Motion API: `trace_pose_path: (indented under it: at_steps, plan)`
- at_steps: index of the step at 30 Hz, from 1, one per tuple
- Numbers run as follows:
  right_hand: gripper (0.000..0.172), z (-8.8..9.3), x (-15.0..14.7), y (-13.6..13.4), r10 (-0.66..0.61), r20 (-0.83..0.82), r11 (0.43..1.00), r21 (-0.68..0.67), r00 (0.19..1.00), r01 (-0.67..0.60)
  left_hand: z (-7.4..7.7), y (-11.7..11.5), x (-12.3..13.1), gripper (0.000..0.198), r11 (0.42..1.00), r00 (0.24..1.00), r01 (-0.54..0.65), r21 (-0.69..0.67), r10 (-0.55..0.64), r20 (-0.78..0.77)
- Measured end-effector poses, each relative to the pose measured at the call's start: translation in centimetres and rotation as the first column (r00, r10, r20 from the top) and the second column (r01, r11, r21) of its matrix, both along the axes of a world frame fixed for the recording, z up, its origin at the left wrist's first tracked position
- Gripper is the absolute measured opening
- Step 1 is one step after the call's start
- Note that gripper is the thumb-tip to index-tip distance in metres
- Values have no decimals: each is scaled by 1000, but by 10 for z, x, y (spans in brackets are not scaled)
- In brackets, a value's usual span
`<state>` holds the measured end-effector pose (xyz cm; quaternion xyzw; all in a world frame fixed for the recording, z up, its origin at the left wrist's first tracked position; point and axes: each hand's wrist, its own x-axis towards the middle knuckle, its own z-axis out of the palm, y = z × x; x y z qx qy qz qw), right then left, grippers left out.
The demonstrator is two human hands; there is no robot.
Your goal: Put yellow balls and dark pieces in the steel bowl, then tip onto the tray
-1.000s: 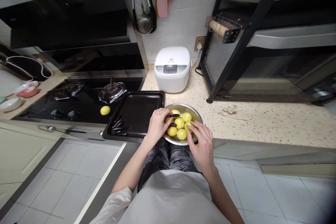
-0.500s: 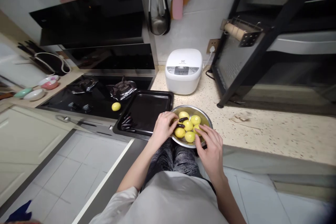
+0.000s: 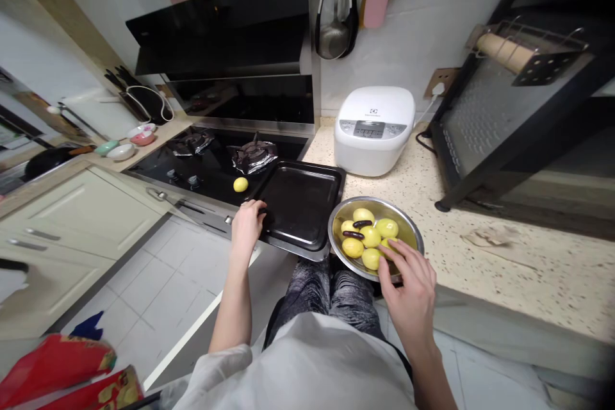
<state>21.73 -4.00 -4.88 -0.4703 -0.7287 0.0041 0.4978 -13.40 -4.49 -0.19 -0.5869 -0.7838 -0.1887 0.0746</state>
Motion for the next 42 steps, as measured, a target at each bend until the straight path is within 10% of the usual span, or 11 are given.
trace_pose_path:
  at_steps: [14,20,27,33,42]
  plan:
    - [17,4,-1,-2,-10,-1,1000,-28,1000,10,1,-14,-17,21,981,995,-90,-173,95,22]
    - [19,8,-3,-5,-14,-19,1000,-28,1000,13,11,-13,-9,19,999,990,44,-13,-42,136]
    - [23,16,-11,-11,123,-54,992,16,991,-122,24,-7,72,16,827,802,486,281,-550,231]
    - [29,16,-16,-17,228,-34,974,1,973,-228,4,-10,142,18,640,539,683,352,-767,349]
    - [19,12,-11,-7,136,-79,989,-47,988,-140,-16,-10,163,19,676,546,633,377,-735,402]
